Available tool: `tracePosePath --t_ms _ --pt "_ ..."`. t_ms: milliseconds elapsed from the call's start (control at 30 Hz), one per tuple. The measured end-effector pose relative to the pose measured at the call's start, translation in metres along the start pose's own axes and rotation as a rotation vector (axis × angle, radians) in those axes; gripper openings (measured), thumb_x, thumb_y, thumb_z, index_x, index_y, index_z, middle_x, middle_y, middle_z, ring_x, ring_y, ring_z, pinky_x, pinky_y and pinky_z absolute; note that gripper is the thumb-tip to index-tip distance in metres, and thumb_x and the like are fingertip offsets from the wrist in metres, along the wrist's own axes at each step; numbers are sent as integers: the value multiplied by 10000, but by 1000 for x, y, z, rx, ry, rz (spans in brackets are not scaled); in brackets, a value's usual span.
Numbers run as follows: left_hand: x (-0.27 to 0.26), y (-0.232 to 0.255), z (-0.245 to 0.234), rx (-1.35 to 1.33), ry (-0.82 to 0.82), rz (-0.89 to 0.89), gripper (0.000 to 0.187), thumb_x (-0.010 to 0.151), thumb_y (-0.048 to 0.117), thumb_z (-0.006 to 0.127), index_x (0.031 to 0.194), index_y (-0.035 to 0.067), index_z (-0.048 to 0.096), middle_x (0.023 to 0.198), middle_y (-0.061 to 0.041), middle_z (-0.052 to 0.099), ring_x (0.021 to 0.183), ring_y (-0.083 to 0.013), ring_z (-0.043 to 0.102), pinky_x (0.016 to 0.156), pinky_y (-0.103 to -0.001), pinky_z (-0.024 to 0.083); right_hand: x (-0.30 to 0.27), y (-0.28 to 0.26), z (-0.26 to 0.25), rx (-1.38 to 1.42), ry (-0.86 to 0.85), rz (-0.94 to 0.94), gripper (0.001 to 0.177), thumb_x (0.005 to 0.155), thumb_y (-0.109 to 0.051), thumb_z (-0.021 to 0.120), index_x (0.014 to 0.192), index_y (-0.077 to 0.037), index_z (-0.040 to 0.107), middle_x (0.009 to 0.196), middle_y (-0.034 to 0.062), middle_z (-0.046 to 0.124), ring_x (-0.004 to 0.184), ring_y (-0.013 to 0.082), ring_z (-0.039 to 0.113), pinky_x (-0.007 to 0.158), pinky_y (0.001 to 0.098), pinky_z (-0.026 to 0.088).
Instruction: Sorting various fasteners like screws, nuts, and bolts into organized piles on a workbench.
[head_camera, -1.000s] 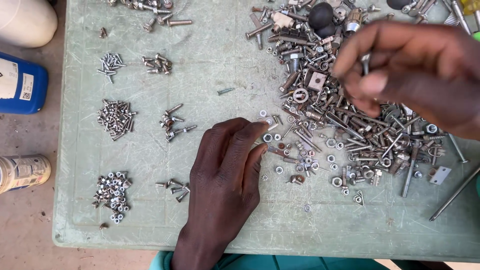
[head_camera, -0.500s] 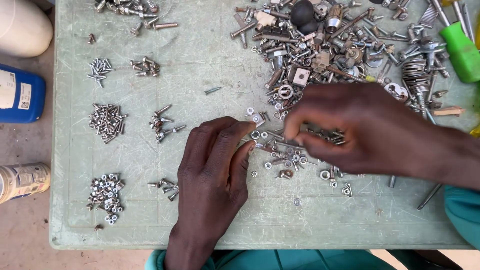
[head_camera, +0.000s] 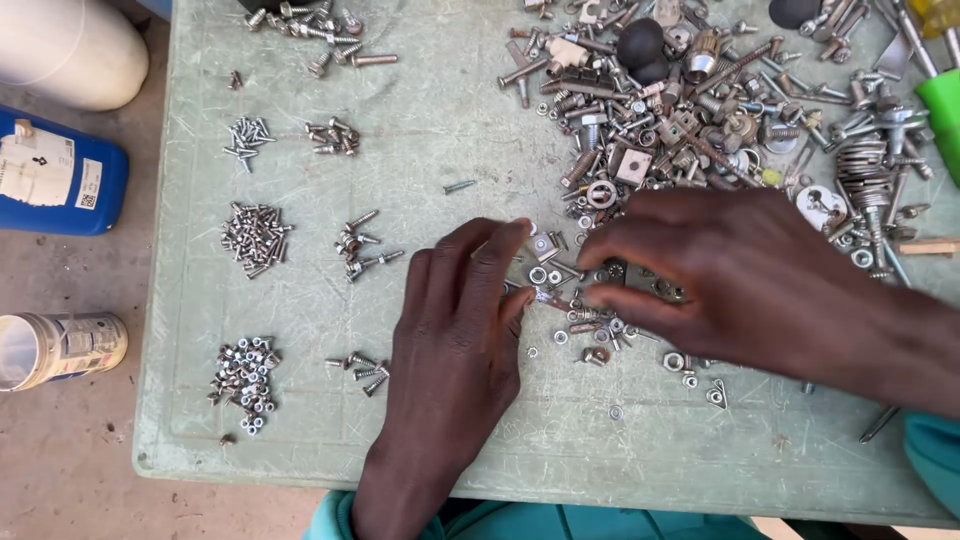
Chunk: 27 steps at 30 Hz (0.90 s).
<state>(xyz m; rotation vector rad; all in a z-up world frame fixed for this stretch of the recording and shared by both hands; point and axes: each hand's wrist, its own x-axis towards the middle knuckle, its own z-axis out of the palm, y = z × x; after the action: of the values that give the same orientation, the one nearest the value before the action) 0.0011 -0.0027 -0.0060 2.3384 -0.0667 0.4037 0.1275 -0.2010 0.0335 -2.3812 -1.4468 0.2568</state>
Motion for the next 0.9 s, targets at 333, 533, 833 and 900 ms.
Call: tracePosePath --t_ms 333,533,833,900 --pt "-5 -7 1 61 -28 187 408 999 5 542 1405 -14 513 1453 -160 546 1079 -347 499 994 -452 445 -2 -7 -5 -73 54 83 111 816 -287 787 918 -286 745 821 -129 769 659 76 710 545 302 511" --pt "-8 -8 11 -1 56 159 570 1050 402 479 1447 -6 452 1542 -189 449 1420 -399 402 1107 -517 398 -21 42 -41 929 75 261 211 860 -246 751 884 -64 649 776 47 608 622 134 509 531 252 363" --pt "-9 4 41 42 54 170 823 992 580 336 1490 -74 385 1607 -306 369 1536 -481 297 1247 -586 245 73 -21 -88 354 -260 653 284 971 -226 526 1056 -76 752 898 84 728 660 202 507 596 314 348" --pt "-9 5 41 55 52 192 847 991 597 298 1502 -74 368 1616 -310 354 1546 -480 284 1262 -585 235 108 -25 -81 -83 -436 558 310 939 -439 553 1092 -293 780 1001 -133 799 768 119 607 767 287 485"
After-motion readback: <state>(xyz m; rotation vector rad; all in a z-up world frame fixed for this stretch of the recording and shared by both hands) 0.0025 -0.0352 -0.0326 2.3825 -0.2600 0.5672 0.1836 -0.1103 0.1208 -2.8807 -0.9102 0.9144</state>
